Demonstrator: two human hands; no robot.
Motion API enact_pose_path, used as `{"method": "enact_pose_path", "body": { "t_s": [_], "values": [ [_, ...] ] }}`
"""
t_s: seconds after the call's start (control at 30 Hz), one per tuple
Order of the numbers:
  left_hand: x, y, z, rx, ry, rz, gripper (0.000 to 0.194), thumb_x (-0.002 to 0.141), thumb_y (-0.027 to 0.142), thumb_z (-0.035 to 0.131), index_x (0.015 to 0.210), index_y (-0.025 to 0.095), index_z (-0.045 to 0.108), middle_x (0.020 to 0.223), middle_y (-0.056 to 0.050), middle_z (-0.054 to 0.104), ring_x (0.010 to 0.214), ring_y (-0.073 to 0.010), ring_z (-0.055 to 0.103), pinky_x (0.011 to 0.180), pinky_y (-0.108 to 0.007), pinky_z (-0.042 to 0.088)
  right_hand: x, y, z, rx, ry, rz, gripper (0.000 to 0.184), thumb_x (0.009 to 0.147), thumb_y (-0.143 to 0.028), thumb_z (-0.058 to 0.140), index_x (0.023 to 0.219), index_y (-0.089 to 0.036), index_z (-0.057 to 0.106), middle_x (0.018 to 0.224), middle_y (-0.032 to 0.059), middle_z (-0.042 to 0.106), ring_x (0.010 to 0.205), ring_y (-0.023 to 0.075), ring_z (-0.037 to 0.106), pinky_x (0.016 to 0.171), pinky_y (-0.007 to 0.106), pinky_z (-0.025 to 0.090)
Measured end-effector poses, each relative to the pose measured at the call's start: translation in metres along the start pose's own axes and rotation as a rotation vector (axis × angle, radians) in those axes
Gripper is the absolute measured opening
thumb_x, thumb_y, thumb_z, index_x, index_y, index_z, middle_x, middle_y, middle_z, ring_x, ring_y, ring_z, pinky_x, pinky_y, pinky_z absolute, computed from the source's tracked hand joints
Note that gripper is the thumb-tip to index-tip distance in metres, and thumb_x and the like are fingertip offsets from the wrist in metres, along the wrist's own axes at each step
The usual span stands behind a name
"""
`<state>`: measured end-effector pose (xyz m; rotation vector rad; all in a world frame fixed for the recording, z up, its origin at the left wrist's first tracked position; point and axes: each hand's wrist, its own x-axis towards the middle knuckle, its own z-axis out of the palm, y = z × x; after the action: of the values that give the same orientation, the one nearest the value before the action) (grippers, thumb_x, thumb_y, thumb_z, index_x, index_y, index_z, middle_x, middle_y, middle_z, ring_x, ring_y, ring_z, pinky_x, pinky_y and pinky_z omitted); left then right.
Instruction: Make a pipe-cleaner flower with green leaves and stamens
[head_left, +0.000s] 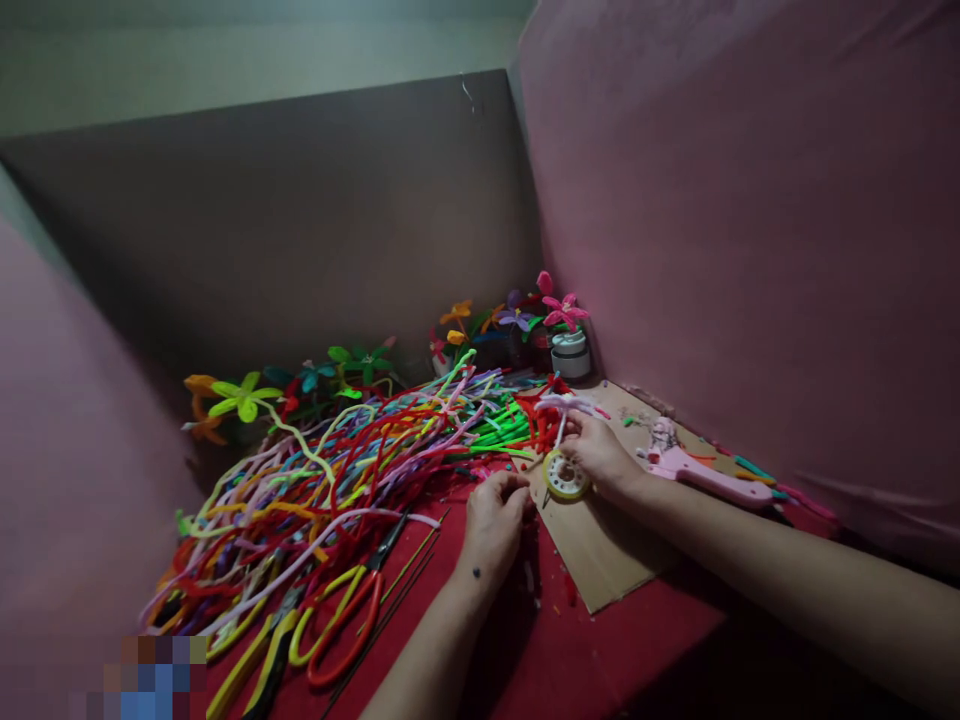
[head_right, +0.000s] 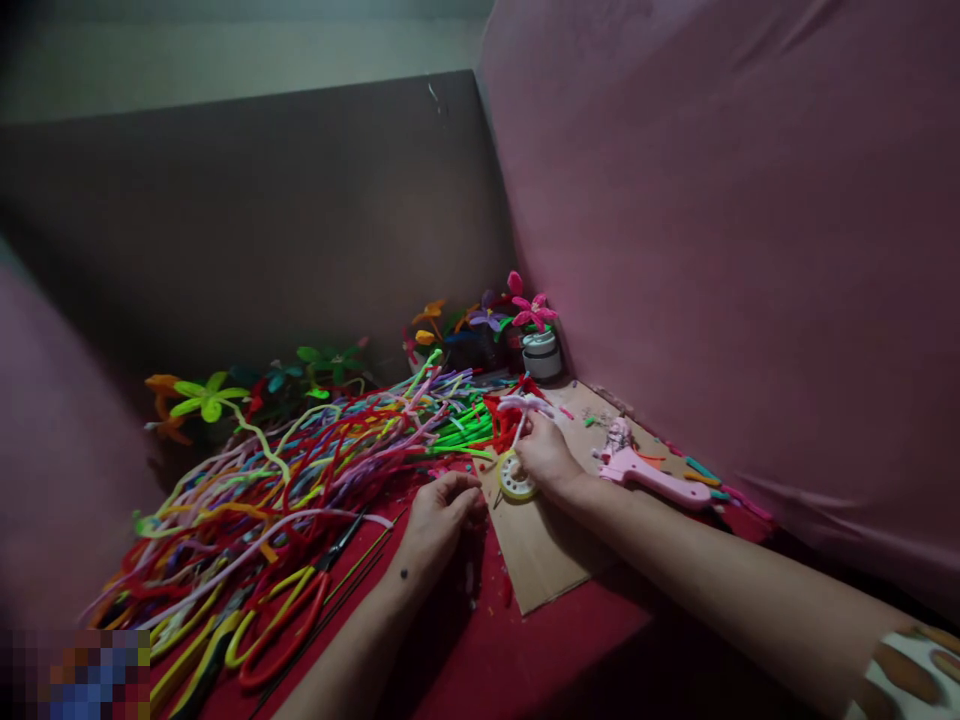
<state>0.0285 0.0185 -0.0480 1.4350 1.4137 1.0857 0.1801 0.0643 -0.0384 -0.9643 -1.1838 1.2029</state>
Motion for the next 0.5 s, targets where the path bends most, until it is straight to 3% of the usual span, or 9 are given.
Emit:
{"method": "enact_pose_path", "body": {
  "t_s": [0.23, 0.3, 0.37, 0.43, 0.5],
  "values": [
    [0.001, -0.003, 0.000, 0.000, 0.004, -0.017, 0.012, 0.066, 0.021, 0.056, 0.074, 0.016, 0.062, 0.057, -0.001, 0.061, 0.052, -0.0132, 0.055, 0.049, -0.022, 0.040, -0.024, -0.004, -0.021, -0.129, 0.114, -0.025, 0.038, 0.059, -0.010, 0.053, 0.096, -0.015, 0.057, 0.087, 0.0066, 0.062, 0.077, 0.0186, 0.058, 0.070, 0.031, 0.047],
    [0.002, -0.003, -0.002, 0.006, 0.008, -0.004, 0.012, 0.067, 0.022, 0.055, 0.075, 0.016, 0.063, 0.059, -0.002, 0.061, 0.053, -0.0133, 0.055, 0.049, -0.022, 0.040, -0.039, -0.008, -0.020, -0.295, 0.215, -0.166, 0.042, 0.063, -0.013, 0.054, 0.105, -0.015, 0.055, 0.098, 0.0099, 0.060, 0.088, 0.0217, 0.056, 0.079, 0.036, 0.045],
    [0.003, -0.002, -0.003, 0.018, 0.029, 0.027, 0.013, 0.067, 0.023, 0.055, 0.075, 0.016, 0.063, 0.062, -0.002, 0.062, 0.054, -0.0132, 0.055, 0.050, -0.022, 0.041, -0.055, -0.012, -0.015, -0.478, 0.250, -0.409, 0.050, 0.067, -0.013, 0.054, 0.117, -0.017, 0.050, 0.115, 0.0114, 0.053, 0.107, 0.0239, 0.048, 0.093, 0.040, 0.036],
    [0.004, -0.001, -0.006, 0.026, 0.063, 0.057, 0.013, 0.067, 0.023, 0.056, 0.076, 0.015, 0.063, 0.065, -0.002, 0.062, 0.056, -0.0132, 0.055, 0.051, -0.022, 0.041, -0.066, -0.018, -0.006, -0.587, 0.118, -0.559, 0.047, 0.071, -0.010, 0.050, 0.117, -0.018, 0.052, 0.116, 0.0101, 0.052, 0.110, 0.0225, 0.046, 0.096, 0.039, 0.034],
    [0.005, 0.001, -0.011, 0.025, 0.093, 0.065, 0.015, 0.067, 0.024, 0.056, 0.078, 0.015, 0.062, 0.067, -0.002, 0.062, 0.058, -0.0138, 0.056, 0.053, -0.023, 0.042, -0.066, -0.026, 0.002, -0.658, -0.044, -0.605, 0.034, 0.074, -0.009, 0.046, 0.103, -0.019, 0.061, 0.102, 0.0087, 0.059, 0.098, 0.0203, 0.052, 0.088, 0.036, 0.040]
  ]
}}
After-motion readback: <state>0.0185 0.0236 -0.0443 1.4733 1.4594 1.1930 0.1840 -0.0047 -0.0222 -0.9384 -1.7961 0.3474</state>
